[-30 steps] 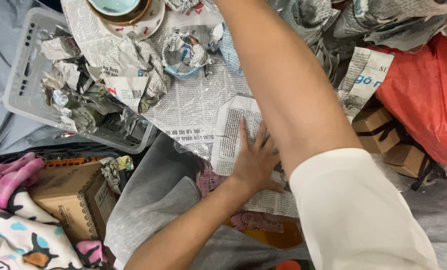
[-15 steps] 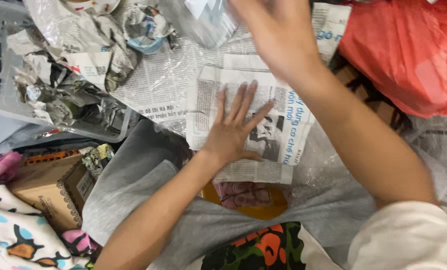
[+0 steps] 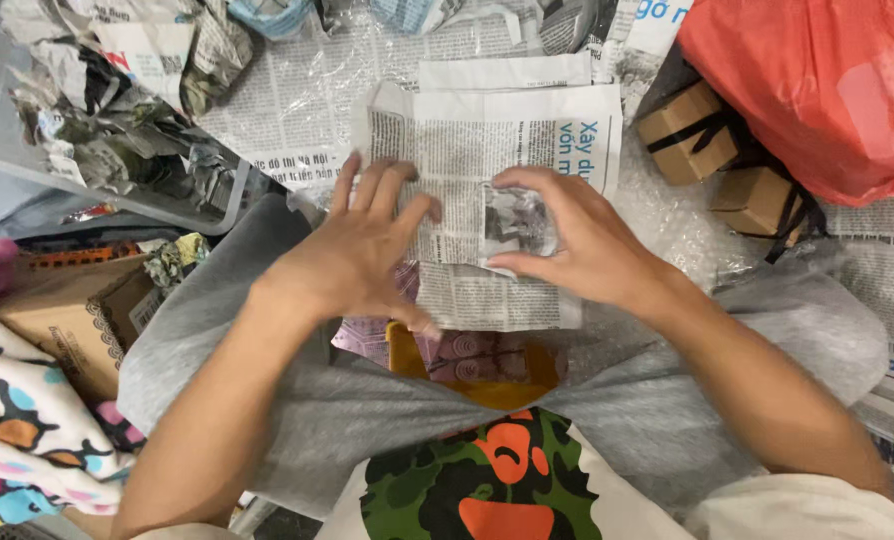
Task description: The person sits cross-legged on the floor and wraps various small items, including a white cup and a green box, in newspaper. They fold the paper around each object and place the wrapped items into a nearby basket.
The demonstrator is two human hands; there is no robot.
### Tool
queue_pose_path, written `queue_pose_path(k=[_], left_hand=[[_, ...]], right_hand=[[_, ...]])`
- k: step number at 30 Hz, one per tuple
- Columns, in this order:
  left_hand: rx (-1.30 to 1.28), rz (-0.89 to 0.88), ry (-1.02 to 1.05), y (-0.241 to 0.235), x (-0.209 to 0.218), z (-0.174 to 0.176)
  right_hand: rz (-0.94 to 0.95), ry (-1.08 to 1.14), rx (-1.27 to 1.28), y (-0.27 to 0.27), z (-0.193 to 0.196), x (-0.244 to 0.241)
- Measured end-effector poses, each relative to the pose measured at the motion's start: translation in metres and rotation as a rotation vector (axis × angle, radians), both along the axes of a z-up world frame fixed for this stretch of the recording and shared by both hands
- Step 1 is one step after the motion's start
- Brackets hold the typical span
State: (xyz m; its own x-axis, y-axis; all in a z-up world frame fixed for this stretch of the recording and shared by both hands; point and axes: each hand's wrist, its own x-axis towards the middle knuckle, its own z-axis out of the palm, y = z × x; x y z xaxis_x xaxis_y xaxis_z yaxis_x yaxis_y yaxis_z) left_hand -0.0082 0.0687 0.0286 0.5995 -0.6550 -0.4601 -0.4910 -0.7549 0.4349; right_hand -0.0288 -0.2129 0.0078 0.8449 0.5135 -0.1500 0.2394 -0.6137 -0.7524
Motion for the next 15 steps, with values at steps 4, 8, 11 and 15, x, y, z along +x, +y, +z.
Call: queue_pose_path(k=[4, 8, 11, 15], left_hand=[[0.166, -0.08, -0.103, -0.007, -0.01, -0.01], [0.206, -0.17, -0.45, -0.017, -0.022, -0.034], [0.151, -0.158, -0.481, -0.015, -0.024, -0.044], [-0.029, -0.065, -0.456, -0.016, -0.022, -0.046]], right_hand=[[0.108, -0.094, -0.04, 0.011, -0.01, -0.001], [0.154, -0.077, -0.021, 0.01, -0.013, -0.006], [0.191, -0.156, 0.008, 0.014, -0.015, -0.004], [0.252, -0.205, -0.008, 0.012, -0.011, -0.002]])
